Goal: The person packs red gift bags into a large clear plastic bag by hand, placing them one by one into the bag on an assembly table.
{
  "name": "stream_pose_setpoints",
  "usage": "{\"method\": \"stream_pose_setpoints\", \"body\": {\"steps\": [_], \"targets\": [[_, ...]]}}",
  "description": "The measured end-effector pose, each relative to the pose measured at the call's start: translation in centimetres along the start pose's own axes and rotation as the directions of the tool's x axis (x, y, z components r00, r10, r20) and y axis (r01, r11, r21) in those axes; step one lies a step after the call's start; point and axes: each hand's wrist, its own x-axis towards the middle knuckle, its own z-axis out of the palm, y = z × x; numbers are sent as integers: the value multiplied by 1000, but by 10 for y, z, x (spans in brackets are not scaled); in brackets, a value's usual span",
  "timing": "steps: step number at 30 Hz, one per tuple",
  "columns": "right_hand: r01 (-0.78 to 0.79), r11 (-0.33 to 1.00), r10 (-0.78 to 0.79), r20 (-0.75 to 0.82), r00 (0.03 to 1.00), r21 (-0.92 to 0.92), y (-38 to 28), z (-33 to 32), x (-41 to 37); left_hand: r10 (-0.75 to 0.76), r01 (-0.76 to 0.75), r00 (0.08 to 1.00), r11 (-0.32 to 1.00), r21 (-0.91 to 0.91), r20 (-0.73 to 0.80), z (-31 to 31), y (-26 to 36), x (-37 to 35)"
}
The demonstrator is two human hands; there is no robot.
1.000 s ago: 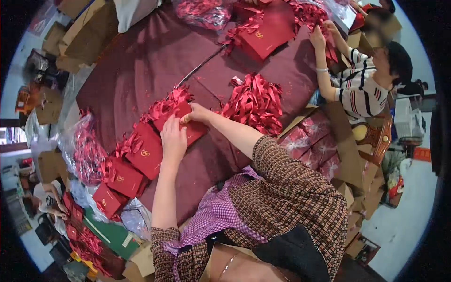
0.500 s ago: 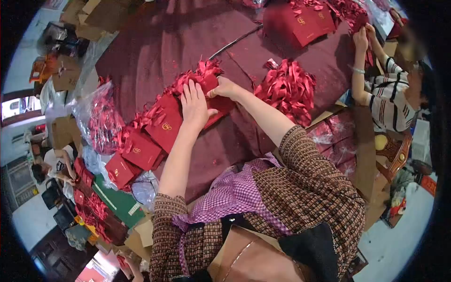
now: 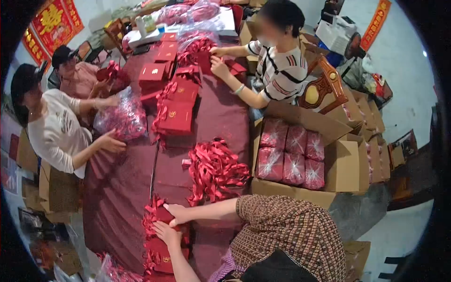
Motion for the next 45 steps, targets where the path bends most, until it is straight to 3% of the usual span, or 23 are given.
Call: {"method": "stream_pose_setpoints", "body": {"steps": [3,9,11,13,14,16,17,18,19,20,21,23,25,26,28,29,31,32,33,35,37,39,45], "targets": [[49,999,-48,-42,998,9,-6,-17,-24,-29,30,996,999,-13,83,-18,12,-1],[78,966,-62,-70,996,246,3,-76,-69,-21,20,1000,997,-75,-10,-15,4,-9],[89,980,-77,-75,994,175,13,-101,-77,-5,0,999,995,-96,-52,-12,-1,-10],[-48,980,72,-119,990,193,39,-116,-86,7,-20,995,992,-123,-102,-12,-1,-12],[-53,971,83,-121,989,231,9,-148,-101,-2,-13,994,992,-128,-113,-14,1,-15],[102,978,-59,-228,972,182,50,-155,-98,79,-114,960,986,-120,-267,-11,-1,-20],[66,982,-29,-205,978,175,44,-171,-103,83,-125,957,983,-136,-279,-17,2,-24],[64,993,-48,-165,985,94,58,-179,-100,75,-108,964,988,-114,-256,-27,8,-27],[178,979,-145,-267,953,103,65,-184,-100,56,-79,965,993,-82,-258,-33,10,-30],[180,969,-127,-281,951,172,60,-194,-100,70,-93,944,994,-58,-321,-39,15,-36],[44,980,18,-307,951,193,54,-206,-102,38,-49,949,998,-28,-312,-47,19,-41],[72,997,-55,-308,950,42,76,-229,-90,-38,6,930,996,-90,-365,-66,35,-53],[111,991,-76,-359,930,79,75,-255,-79,13,-77,883,990,-118,-469,-79,47,-56],[46,995,-10,-379,925,85,50,-273,-78,33,-169,877,956,-242,-480,-95,58,-51],[132,991,-115,-400,909,15,67,-295,-53,33,-280,867,857,-432,-497,-103,81,-33],[153,988,-145,-412,899,-13,63,-305,-41,63,-315,856,851,-421,-514,-111,95,-19],[294,900,-408,-384,828,-321,69,-326,-9,-30,-116,988,501,-858,-151,-131,133,18],[321,840,-490,-356,796,-437,74,-335,9,25,-117,993,338,-934,-115,-135,152,38],[369,797,-551,-324,769,-478,75,-344,28,85,-109,992,162,-981,-96,-136,171,59],[362,730,-588,-263,765,-579,76,-356,62,194,198,968,-218,-956,156,-138,208,105],[335,659,-618,-232,751,-673,86,-362,92,339,374,911,-432,-820,237,-99,224,171],[331,656,-605,-209,768,-678,92,-364,110,302,480,877,-508,-715,374,-114,253,200],[276,687,-536,-213,817,-672,104,-363,123,297,466,883,-649,-601,364,-90,281,266]]}}
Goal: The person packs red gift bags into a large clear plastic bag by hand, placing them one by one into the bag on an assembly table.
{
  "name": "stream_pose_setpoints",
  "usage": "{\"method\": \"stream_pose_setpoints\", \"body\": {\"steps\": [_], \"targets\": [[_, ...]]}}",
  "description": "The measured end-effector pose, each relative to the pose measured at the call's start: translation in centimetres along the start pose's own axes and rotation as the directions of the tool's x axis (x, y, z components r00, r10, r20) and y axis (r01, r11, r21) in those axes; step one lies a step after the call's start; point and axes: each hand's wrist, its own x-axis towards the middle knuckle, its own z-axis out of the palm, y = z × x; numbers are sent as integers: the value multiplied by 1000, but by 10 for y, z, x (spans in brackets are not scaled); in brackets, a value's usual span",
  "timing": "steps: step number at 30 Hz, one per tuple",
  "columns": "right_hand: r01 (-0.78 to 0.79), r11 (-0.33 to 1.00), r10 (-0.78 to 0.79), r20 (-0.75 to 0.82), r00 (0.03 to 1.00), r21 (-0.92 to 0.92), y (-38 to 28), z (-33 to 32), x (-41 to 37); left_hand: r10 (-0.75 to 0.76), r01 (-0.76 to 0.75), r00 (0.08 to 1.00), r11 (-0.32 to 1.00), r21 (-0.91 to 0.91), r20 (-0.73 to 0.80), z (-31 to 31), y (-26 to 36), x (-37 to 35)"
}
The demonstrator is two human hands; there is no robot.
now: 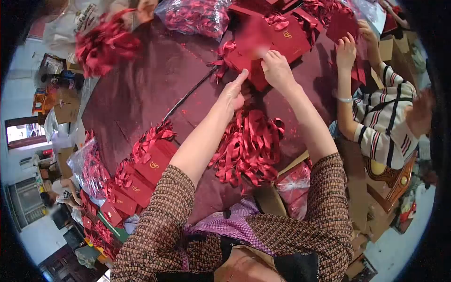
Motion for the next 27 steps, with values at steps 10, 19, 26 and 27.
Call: {"method": "stream_pose_setpoints", "body": {"steps": [10,19,26,27], "targets": [[-22,998,23,8,1000,-50,12,29,-5,-29,33,998,996,-84,52,17,19,22],[-40,998,42,42,998,-48,13,24,0,-173,152,974,977,-147,-145,26,18,27],[-56,995,61,72,995,-77,8,22,-2,68,-85,983,992,-94,-170,8,8,47],[-51,996,57,86,995,-72,6,23,-3,91,-101,979,994,-46,-180,3,8,49]]}}
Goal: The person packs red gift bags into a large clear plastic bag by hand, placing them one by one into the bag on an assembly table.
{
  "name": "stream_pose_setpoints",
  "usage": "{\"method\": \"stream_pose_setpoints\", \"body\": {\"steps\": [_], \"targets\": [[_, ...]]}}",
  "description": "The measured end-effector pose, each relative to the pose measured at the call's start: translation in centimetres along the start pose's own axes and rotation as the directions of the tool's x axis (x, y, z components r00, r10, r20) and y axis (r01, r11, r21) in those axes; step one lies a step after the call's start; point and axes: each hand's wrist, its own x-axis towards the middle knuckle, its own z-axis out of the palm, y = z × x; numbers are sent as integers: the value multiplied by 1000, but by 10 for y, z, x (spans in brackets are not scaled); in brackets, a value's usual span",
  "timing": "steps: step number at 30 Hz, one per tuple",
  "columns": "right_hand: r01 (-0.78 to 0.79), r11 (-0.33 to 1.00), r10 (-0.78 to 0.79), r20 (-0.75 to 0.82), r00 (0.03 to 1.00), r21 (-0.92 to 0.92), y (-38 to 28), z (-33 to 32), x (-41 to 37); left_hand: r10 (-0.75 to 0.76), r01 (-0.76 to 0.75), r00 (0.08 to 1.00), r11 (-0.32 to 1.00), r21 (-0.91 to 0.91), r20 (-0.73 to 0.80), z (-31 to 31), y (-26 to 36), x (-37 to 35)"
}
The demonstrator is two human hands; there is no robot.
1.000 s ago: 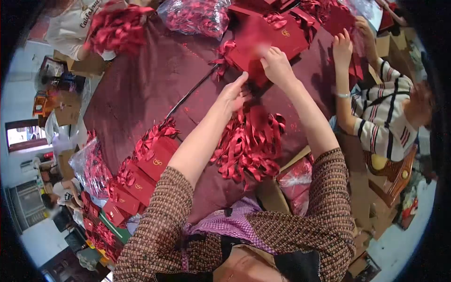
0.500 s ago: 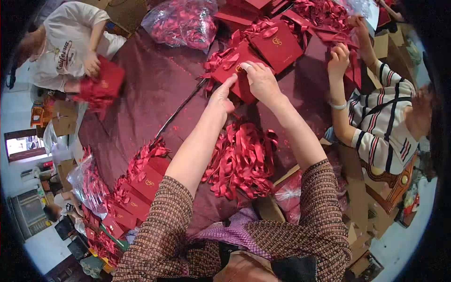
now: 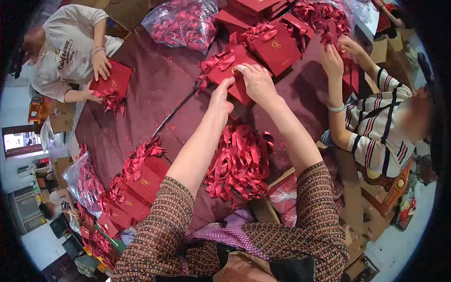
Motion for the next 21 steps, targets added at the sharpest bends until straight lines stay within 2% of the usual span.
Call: {"method": "stream_pose_setpoints", "body": {"steps": [1,5,7,8,9,10,11,13,14,15,17,18,20,21], "targets": [[2,1000,-2,-1,1000,0,-3,-1,0,-41,40,999,999,-16,-17,10,7,-18],[16,999,-16,-3,1000,27,-12,-4,-2,-20,21,1000,998,-55,23,1,9,-21],[36,998,-35,-14,999,54,-14,-6,-5,85,-86,995,996,-8,-60,-14,5,-6],[38,984,-32,-41,999,174,-14,-7,-6,89,-90,994,996,-12,-62,-8,9,-23],[43,956,-24,-66,997,292,-13,-9,-8,170,-170,983,985,8,-72,-3,12,-42],[23,951,23,-145,989,309,-16,-18,-8,251,-250,964,968,29,-81,1,16,-58],[6,944,71,-221,973,329,-21,-30,-9,246,-241,963,969,51,-113,-4,21,-62],[-243,866,300,-64,952,437,-20,-39,-15,404,-396,915,901,179,-9,-14,26,-88],[-350,796,392,20,920,494,-20,-37,-21,448,-448,893,870,207,50,-12,30,-112],[-472,743,441,183,879,475,-19,-37,-28,451,-453,890,858,242,68,-14,33,-132],[-676,425,414,535,736,602,-35,-54,-38,471,-485,874,829,277,121,-25,38,-165],[-636,163,241,595,767,754,-34,-37,-51,477,-488,872,830,269,109,-30,38,-181],[-683,-141,8,690,723,717,-74,-66,-63,444,-494,868,816,300,221,-37,39,-222],[-665,-238,-39,678,734,707,-92,-70,-72,425,-466,884,833,299,195,-43,38,-236]]}}
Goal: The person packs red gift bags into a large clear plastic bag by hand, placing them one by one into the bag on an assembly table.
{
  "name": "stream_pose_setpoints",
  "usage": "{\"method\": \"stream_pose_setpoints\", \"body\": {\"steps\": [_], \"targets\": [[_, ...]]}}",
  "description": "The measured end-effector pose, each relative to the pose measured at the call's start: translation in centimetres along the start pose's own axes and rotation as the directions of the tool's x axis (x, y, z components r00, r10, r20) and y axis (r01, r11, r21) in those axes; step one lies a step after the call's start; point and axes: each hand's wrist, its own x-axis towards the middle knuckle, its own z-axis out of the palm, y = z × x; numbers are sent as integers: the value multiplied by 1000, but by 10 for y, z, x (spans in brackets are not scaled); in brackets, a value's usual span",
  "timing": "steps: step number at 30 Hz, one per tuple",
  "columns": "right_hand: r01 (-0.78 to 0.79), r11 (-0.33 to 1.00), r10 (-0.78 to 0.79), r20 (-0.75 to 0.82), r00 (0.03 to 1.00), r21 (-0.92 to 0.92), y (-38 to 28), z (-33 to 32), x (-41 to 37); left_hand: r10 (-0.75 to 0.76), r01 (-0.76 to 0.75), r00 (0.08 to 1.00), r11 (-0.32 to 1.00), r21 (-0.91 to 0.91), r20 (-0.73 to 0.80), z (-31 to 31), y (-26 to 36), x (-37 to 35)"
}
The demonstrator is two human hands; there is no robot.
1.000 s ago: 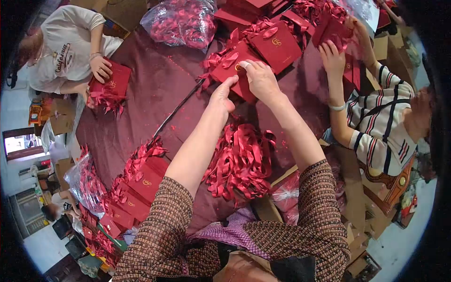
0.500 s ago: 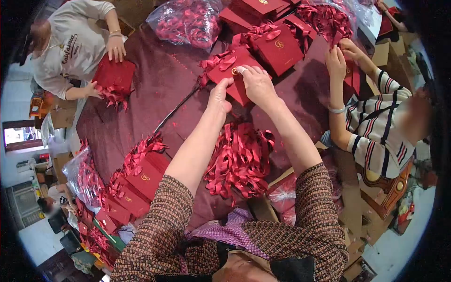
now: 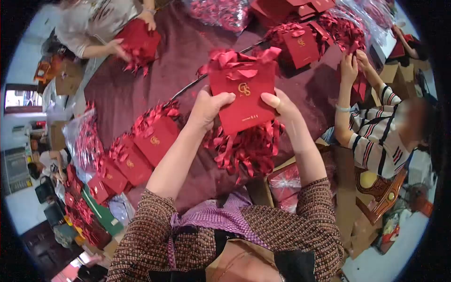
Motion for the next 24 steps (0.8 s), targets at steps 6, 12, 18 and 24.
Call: {"method": "stream_pose_setpoints", "body": {"steps": [6,12,18,24], "targets": [[-91,904,161,-135,978,417,69,88,-55,127,-95,991,894,437,-45,-18,8,-90],[283,955,-285,-8,959,-91,134,167,-109,269,-321,941,901,292,206,-72,31,-168],[283,958,-278,102,955,-37,159,228,-147,561,-513,801,464,722,209,-118,51,-228],[-120,931,104,64,993,346,183,260,-167,547,-582,791,535,613,274,-170,58,-268]]}}
